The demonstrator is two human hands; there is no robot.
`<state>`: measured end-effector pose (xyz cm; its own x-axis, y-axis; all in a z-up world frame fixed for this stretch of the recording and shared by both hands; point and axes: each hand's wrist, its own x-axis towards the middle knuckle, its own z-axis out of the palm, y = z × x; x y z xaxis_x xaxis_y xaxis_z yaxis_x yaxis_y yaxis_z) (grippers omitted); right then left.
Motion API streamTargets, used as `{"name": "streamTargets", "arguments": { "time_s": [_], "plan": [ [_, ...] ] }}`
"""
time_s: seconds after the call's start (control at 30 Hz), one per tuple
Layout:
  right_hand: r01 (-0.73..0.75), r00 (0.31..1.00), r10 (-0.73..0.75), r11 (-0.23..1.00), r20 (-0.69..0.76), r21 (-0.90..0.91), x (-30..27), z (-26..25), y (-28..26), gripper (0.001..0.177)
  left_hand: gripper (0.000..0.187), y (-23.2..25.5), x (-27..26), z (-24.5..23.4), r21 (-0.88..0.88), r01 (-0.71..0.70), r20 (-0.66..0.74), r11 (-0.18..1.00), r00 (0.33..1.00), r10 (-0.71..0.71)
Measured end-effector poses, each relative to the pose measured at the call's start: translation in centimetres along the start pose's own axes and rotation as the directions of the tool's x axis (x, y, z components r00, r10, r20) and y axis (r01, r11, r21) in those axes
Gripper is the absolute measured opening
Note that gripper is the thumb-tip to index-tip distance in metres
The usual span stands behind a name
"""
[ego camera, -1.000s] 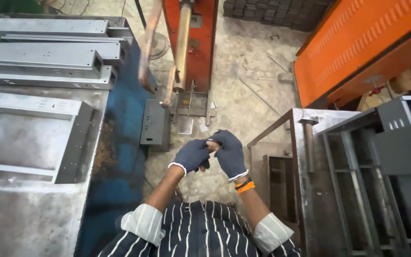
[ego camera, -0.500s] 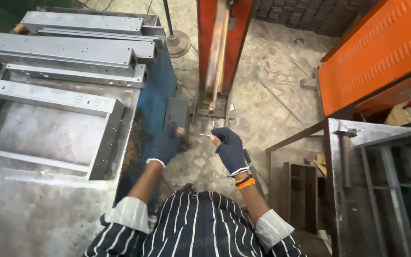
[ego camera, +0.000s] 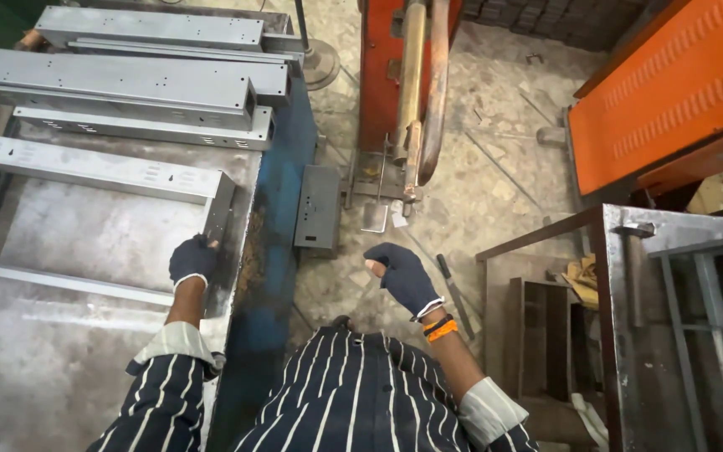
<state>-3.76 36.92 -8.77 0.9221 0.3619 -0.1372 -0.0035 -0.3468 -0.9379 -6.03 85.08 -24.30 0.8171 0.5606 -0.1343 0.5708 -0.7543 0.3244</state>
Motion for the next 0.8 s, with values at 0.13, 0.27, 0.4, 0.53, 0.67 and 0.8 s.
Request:
{"name": "streamTargets", "arguments": {
  "time_s": [0.13, 0.27, 0.4, 0.53, 0.67, 0.8],
  "plan": [
    [-0.033, 0.999, 0.033, 0.999, -0.001, -0.019, -0.6, 0.1, 0.6, 0.025, 0.035, 4.0, -2.6, -3.5, 0.110, -0.003, 0.131, 0.994, 0.991, -0.011],
    [-0.001, 1.000, 0.001, 1.000, 0.002, 0.025, -1.6, -0.1, 1.5, 0.023, 0.029, 6.7, -3.7, -2.8, 0.155, -0.121, 0.154, 0.980, 0.983, 0.097],
    [-0.105, 0.993, 0.099, 0.988, 0.061, 0.116, -2.3, -0.3, 1.4, 0.025, 0.030, 14.4, -8.7, -3.5, 0.097, -0.235, 0.216, 0.967, 0.953, 0.210],
    [-0.146, 0.985, 0.125, 0.972, 0.120, 0.183, -2.4, -0.5, 5.4, 0.027, 0.023, 23.1, -15.9, -3.8, -0.018, -0.331, 0.185, 0.943, 0.926, 0.329],
    [-0.271, 0.962, 0.242, 0.889, 0.125, 0.369, -3.8, -2.1, 7.5, 0.033, 0.016, 30.2, -23.0, -1.8, -0.222, -0.546, 0.069, 0.808, 0.817, 0.572],
    [-0.166, 0.985, 0.111, 0.445, 0.129, 0.880, -5.7, -5.7, 16.1, 0.042, 0.018, 38.1, -30.8, -3.8, -0.466, -0.498, 0.125, 0.732, 0.782, 0.611]
  ]
}}
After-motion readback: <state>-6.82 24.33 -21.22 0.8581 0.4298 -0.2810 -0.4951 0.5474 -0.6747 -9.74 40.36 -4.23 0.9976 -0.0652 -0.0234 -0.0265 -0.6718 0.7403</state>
